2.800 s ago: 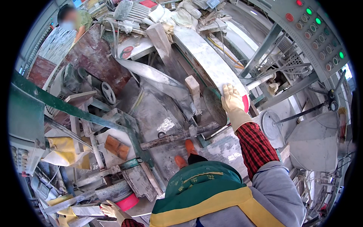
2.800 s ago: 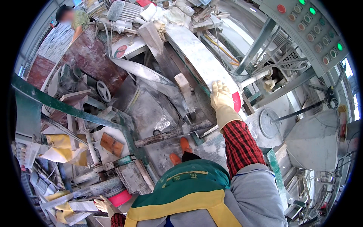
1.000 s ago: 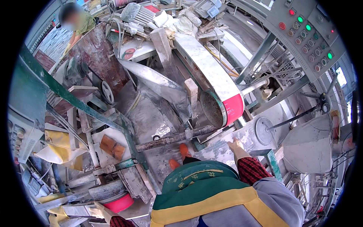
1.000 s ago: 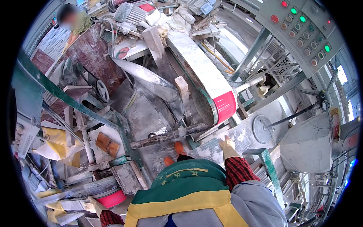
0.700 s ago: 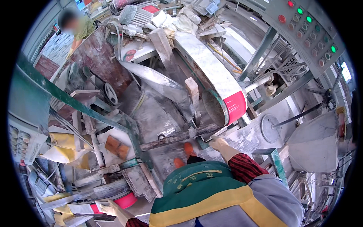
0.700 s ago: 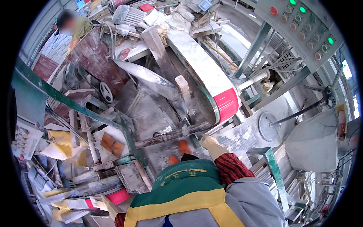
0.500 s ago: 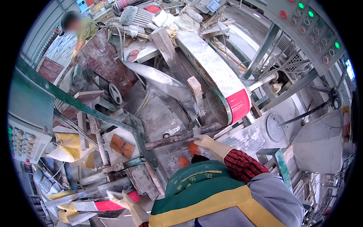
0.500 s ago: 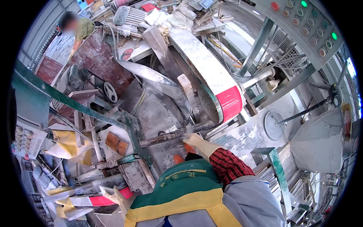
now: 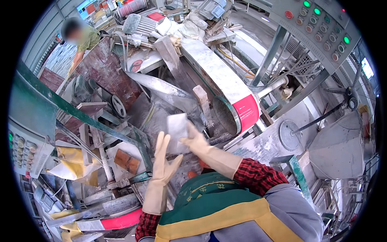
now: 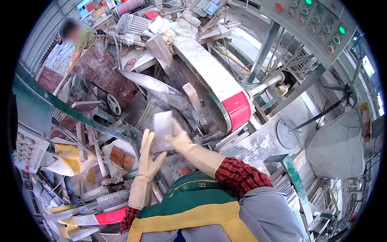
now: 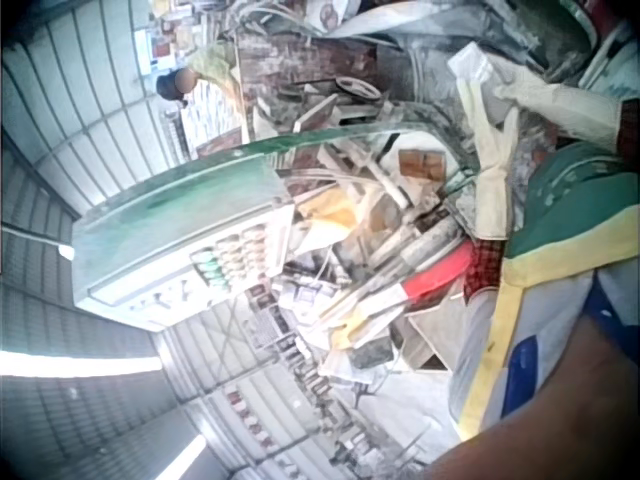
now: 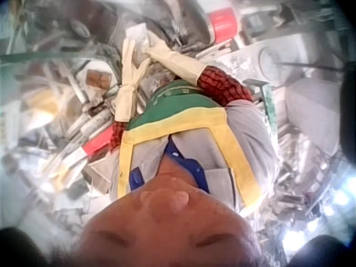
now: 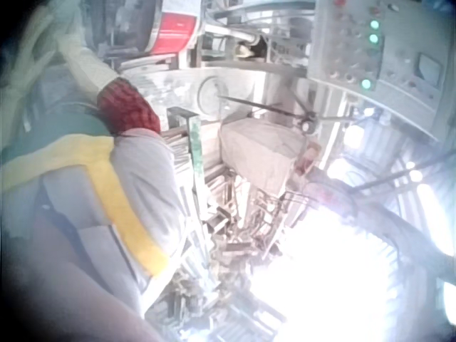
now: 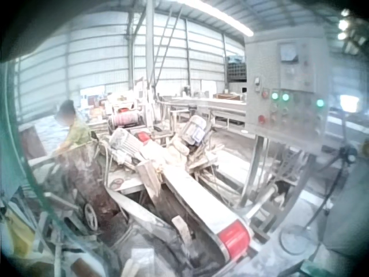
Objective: The person repeatedly picks up small rectangular pieces from a conveyor belt and places them into a machine hopper. The person wears gloves and an apron while performing this repetitive task in a factory setting.
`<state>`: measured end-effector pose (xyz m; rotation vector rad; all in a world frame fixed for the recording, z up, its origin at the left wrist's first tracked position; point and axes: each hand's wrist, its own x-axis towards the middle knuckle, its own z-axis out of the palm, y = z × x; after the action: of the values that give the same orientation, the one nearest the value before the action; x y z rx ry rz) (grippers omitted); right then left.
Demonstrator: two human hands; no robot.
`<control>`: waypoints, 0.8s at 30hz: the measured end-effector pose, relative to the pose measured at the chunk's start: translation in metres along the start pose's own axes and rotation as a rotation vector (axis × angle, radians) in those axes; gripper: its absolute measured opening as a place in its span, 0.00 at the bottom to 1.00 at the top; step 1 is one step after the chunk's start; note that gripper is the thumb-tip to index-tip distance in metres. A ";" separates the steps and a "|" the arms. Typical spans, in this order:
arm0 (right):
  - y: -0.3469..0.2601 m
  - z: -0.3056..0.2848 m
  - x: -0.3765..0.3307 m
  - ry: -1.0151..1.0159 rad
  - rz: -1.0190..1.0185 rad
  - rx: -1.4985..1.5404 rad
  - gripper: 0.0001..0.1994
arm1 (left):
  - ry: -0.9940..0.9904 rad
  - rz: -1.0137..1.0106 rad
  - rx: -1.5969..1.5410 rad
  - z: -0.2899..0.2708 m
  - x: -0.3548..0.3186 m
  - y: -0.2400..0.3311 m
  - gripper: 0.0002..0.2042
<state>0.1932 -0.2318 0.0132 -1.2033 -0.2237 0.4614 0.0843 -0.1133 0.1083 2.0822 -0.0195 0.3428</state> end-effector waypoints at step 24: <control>-0.043 -0.250 0.048 1.031 -0.021 -0.071 0.38 | 0.534 -1.549 1.229 -0.210 -0.359 -0.179 0.34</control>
<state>0.3471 -0.4329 -0.0381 -1.3642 0.6350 -0.2228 -0.2819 0.1115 -0.0330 2.2453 2.4439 -0.1662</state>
